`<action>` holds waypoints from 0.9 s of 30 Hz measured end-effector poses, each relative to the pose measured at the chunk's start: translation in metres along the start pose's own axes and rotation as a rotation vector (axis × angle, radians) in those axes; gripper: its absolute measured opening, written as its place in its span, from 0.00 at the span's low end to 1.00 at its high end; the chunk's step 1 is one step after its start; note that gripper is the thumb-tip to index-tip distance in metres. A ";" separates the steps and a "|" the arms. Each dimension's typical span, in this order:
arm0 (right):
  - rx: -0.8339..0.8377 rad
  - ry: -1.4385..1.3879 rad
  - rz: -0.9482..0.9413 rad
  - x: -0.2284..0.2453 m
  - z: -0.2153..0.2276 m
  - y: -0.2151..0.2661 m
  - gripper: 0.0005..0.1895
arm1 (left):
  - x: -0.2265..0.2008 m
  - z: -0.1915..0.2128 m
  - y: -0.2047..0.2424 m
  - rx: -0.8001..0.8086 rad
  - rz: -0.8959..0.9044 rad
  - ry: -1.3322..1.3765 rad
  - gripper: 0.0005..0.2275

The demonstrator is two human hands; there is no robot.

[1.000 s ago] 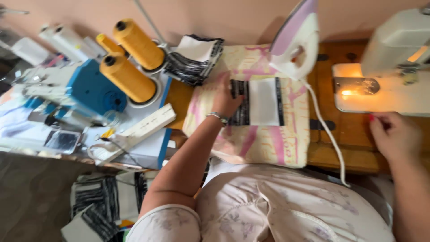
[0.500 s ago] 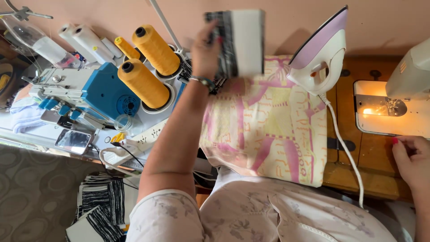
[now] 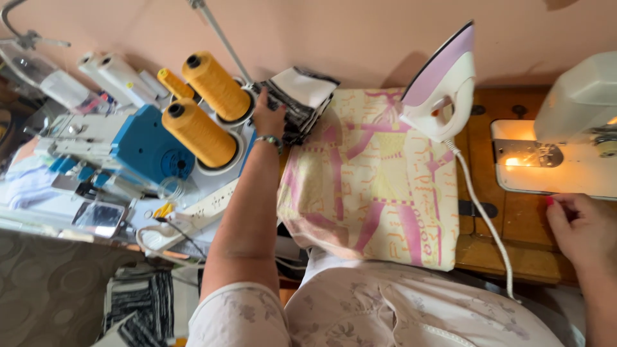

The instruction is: Ironing and folding small pieces of fabric at a sewing workstation

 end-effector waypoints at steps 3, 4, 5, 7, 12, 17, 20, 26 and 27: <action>-0.016 0.311 -0.020 0.013 0.012 0.001 0.09 | 0.004 0.001 -0.008 -0.029 -0.108 -0.042 0.33; -0.019 0.289 -0.027 0.016 0.014 0.001 0.09 | 0.008 0.004 -0.006 -0.041 -0.086 -0.058 0.34; -0.023 0.266 -0.031 0.020 0.015 -0.001 0.08 | 0.012 0.008 -0.005 -0.055 -0.065 -0.074 0.36; -0.009 0.244 -0.079 0.019 0.017 -0.001 0.09 | -0.045 0.022 0.031 -0.004 0.060 -0.072 0.35; 0.060 0.246 -0.192 0.018 0.014 -0.001 0.10 | -0.065 0.024 0.071 0.082 0.287 -0.070 0.30; 0.033 0.221 -0.137 0.021 0.014 -0.002 0.10 | -0.191 0.067 0.112 -0.288 -0.396 -0.599 0.20; -0.008 0.252 -0.050 0.025 0.014 -0.003 0.09 | -0.201 0.024 0.107 -0.169 -0.742 -0.895 0.18; 0.016 0.277 -0.095 0.022 0.014 -0.003 0.09 | -0.077 -0.020 0.046 0.344 -0.225 -1.086 0.37; 0.035 0.273 -0.077 0.020 0.014 -0.001 0.09 | -0.056 -0.034 0.040 0.338 -0.198 -1.088 0.37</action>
Point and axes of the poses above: each hand's wrist, its own y-axis away from the middle knuckle, its own z-axis out of the back of the hand, x = y × z, the point moved 10 cm from there along -y, towards the middle knuckle, and after that the axes turned 3 degrees about -y, right-handed, at the moved point
